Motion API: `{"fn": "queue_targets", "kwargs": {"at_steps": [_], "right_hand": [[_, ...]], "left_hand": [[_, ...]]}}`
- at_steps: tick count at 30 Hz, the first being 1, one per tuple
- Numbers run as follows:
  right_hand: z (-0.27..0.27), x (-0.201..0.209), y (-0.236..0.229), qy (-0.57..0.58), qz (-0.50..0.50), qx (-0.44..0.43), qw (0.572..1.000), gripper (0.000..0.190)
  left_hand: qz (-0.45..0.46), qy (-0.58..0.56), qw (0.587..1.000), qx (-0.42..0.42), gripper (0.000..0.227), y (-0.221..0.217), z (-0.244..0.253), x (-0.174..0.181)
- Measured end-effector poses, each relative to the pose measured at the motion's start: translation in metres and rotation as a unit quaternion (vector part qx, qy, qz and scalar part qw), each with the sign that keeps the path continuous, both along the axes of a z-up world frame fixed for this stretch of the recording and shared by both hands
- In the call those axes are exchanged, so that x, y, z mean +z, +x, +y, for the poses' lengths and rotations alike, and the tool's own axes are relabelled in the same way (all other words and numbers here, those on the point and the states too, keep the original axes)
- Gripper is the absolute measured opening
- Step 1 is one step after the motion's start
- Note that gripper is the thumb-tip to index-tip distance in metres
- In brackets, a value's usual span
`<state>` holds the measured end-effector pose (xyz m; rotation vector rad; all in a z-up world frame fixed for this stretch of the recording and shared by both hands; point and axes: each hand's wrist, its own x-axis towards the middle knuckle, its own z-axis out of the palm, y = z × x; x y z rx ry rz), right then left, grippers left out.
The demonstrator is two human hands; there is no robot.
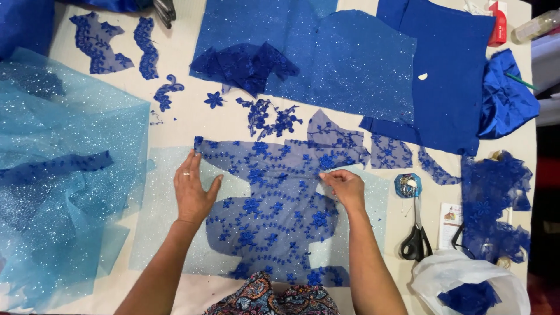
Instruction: The person arranges and smooths a piece of blue floral lace fabric on a white table. They adjust the lace to align with a larger piece of light blue glittery tulle underneath, ensuring the pattern is properly positioned.
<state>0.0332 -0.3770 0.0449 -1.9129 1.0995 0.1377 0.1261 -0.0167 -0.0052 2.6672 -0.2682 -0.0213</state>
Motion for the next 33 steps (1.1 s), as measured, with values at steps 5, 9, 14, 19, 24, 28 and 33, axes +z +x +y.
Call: {"fn": "queue_targets", "kwargs": {"at_steps": [5, 9, 14, 19, 24, 28, 33], "right_hand": [[-0.051, -0.028, 0.008, -0.069, -0.033, -0.078, 0.994, 0.028], [-0.077, -0.049, 0.022, -0.098, -0.016, -0.110, 0.989, 0.037], [-0.081, -0.057, 0.028, -0.101, 0.007, -0.075, 0.992, 0.024], [-0.075, -0.040, 0.029, -0.105, -0.039, -0.074, 0.991, 0.008], [-0.066, -0.030, 0.030, -0.108, -0.068, -0.060, 0.990, 0.007], [-0.062, -0.024, 0.027, -0.078, -0.107, -0.077, 0.988, 0.008], [-0.046, 0.000, 0.027, -0.063, -0.106, -0.079, 0.989, 0.007]], "left_hand": [[0.069, -0.133, 0.982, 0.111, 0.065, 0.043, 0.002, 0.000], [0.092, -0.151, 0.970, 0.166, 0.038, 0.072, 0.007, -0.033], [0.135, -0.097, 0.964, 0.206, 0.016, 0.086, 0.007, -0.060], [0.172, -0.311, 0.885, 0.299, 0.006, 0.088, -0.002, -0.021], [0.158, -0.371, 0.855, 0.326, 0.009, 0.091, -0.001, -0.019], [0.140, -0.358, 0.868, 0.313, 0.011, 0.089, 0.003, -0.025], [0.156, -0.373, 0.858, 0.316, 0.016, 0.092, 0.002, -0.027]]}}
